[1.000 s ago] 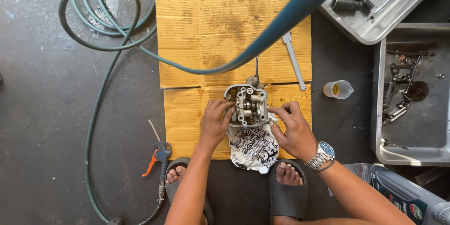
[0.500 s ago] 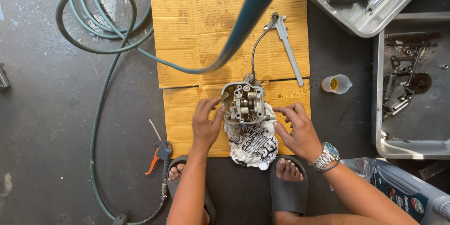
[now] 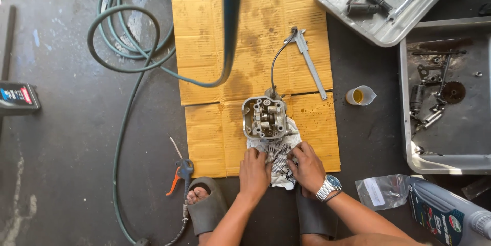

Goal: The person assembles a mechanical component, likely a motorcycle engine head, on a cardboard sheet. They insert a camshaft into the casing, rotate it to check alignment, and then use a cloth to clean a small metal pin before applying oil to it.

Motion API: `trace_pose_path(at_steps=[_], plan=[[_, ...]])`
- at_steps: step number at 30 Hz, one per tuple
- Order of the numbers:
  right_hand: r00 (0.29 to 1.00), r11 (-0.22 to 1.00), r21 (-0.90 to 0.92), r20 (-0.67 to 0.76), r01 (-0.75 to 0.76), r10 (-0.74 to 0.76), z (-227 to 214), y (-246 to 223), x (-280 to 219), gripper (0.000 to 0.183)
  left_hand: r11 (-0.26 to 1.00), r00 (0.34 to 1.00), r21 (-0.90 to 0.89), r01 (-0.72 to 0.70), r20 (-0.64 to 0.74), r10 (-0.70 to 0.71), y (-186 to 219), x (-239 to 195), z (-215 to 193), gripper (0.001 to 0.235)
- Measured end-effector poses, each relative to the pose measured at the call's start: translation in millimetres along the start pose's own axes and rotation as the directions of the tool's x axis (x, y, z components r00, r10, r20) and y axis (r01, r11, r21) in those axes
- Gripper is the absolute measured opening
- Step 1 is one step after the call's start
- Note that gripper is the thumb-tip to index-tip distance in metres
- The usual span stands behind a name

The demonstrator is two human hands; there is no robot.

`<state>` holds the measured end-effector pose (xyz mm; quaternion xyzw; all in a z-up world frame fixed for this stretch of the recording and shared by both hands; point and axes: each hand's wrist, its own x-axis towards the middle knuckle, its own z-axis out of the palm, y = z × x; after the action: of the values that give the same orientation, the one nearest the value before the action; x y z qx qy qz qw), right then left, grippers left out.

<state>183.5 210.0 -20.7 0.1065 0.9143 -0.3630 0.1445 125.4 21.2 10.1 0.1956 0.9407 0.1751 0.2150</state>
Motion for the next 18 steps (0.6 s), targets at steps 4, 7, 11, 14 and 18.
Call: trace_pose_path(at_steps=[4, 7, 11, 14, 18], plan=[[0.995, 0.996, 0.080, -0.089, 0.044, -0.037, -25.2, -12.7, -2.8, 0.039, 0.984, 0.981, -0.053, -0.172, -0.106, 0.166, 11.7, -5.9, -18.9, 0.013], [0.996, 0.983, 0.168, 0.049, 0.071, -0.081, -31.8, -7.5, -3.1, 0.074, 0.850, 0.927, -0.370, -0.376, -0.157, 0.341, 20.2, -7.0, -24.8, 0.018], [0.983, 0.921, 0.344, -0.029, 0.181, -0.182, -30.2, 1.0, -7.0, 0.016, 0.820, 0.989, -0.569, -0.066, 0.075, 0.131, 18.8, -0.7, -20.3, 0.038], [0.990, 0.910, 0.401, 0.046, 0.104, -0.134, -34.2, 2.4, -9.1, 0.013, 0.914, 0.964, -0.391, -0.104, 0.188, 0.190, 8.9, 6.3, -15.9, 0.036], [0.995, 0.979, 0.202, 0.086, 0.026, -0.045, -26.7, 11.3, -13.9, 0.039, 0.980, 0.928, -0.108, -0.170, 0.316, 0.196, 3.9, 9.7, -23.6, 0.024]])
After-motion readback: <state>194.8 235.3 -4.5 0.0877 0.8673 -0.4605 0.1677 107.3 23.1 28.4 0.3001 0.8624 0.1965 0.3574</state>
